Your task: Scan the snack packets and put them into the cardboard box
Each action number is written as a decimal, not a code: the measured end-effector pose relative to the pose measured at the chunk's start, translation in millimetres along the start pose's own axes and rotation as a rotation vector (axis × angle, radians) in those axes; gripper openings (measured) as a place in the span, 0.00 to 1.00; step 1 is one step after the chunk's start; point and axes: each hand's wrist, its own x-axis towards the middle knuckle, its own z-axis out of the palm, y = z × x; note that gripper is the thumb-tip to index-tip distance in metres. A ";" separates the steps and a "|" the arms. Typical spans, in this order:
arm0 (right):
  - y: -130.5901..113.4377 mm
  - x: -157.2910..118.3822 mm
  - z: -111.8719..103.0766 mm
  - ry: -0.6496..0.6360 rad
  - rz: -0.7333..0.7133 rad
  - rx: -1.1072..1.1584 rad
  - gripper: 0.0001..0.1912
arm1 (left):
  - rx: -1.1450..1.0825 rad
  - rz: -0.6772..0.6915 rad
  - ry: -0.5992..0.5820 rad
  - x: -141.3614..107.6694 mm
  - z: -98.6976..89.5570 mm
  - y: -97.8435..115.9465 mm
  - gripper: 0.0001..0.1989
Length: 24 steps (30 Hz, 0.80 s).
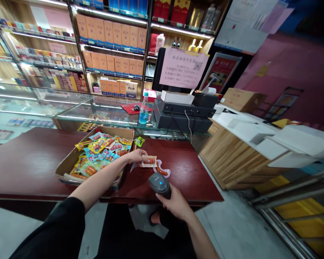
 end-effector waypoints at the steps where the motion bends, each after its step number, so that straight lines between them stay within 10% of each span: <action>1: 2.8 2.9 -3.4 0.041 0.025 0.006 0.18 | 0.004 -0.001 -0.002 1.5 -0.2 -0.8 0.29; 16: 6.8 22.0 -19.1 0.118 0.041 0.054 0.18 | 0.161 -0.024 0.046 5.9 2.7 1.1 0.16; 24: 10.5 26.5 -20.9 0.144 0.060 0.043 0.17 | 0.439 0.287 0.048 14.3 2.7 -9.7 0.14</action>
